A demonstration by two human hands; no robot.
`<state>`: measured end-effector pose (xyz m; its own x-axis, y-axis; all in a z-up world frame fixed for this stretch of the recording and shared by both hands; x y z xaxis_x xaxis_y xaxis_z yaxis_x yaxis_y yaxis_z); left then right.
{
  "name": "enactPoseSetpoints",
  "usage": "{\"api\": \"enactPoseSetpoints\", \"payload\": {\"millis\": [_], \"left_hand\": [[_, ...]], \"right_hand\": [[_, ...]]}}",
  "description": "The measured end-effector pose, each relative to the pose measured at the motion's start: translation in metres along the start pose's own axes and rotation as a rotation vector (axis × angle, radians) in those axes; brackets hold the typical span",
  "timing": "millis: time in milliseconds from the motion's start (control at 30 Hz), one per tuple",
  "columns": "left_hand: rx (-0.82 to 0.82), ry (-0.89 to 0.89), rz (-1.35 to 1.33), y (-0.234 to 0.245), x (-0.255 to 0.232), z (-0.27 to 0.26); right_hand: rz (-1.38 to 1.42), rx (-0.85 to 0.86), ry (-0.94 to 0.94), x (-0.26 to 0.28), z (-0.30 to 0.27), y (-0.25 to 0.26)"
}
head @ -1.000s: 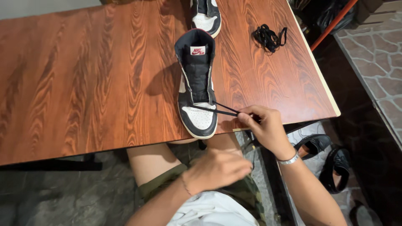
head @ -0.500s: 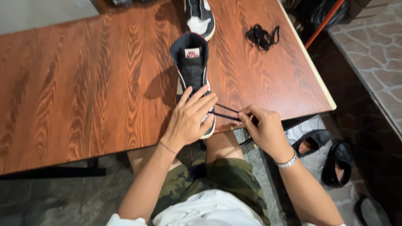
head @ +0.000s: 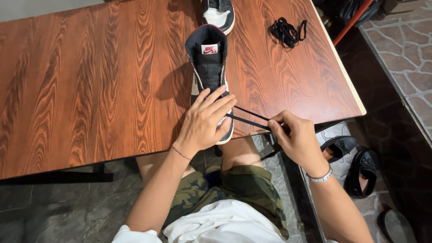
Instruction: The person laces a high-top sneaker by threading black laces through the eyelets from the bottom up, pulling them taut, and adjusting the fit. The shoe remains on a wooden table throughout the process.
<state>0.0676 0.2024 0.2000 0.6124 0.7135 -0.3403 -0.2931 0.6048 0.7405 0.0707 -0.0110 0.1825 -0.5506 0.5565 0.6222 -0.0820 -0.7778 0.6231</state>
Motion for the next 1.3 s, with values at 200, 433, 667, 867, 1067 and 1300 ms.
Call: {"api": "enactPoseSetpoints", "payload": {"millis": [200,433,667,867,1067,1300], "left_hand": [[-0.123,0.037,-0.141,0.003,0.013,-0.009],[-0.394,0.358,-0.258,0.017,0.049,-0.028],[-0.313,0.371,-0.256,0.015,0.05,-0.028],[-0.315,0.381,-0.221,0.016,0.047,-0.029],[-0.367,0.328,-0.09,0.016,0.045,-0.034],[-0.36,0.346,-0.131,0.013,0.048,-0.038]], "right_hand": [[0.082,0.042,-0.136,-0.005,-0.004,-0.007],[0.269,0.018,-0.232,-0.008,-0.003,-0.01],[0.18,-0.055,-0.067,-0.016,0.014,-0.001],[0.187,-0.111,-0.085,-0.028,0.019,0.004],[-0.099,-0.083,0.041,-0.003,0.03,-0.005],[-0.04,-0.066,0.255,0.056,0.051,-0.057]]}}
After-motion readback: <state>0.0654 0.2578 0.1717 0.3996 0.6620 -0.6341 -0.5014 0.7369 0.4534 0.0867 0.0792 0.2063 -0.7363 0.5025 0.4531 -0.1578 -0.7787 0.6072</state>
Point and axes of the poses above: each hand's wrist, its own z-axis towards the middle knuckle, its own y-axis out of the back of the hand, x = y × z, the point moved 8 cm from there along z, towards the middle knuckle, and after that the axes turned 8 degrees about y, right-handed, at the moved point
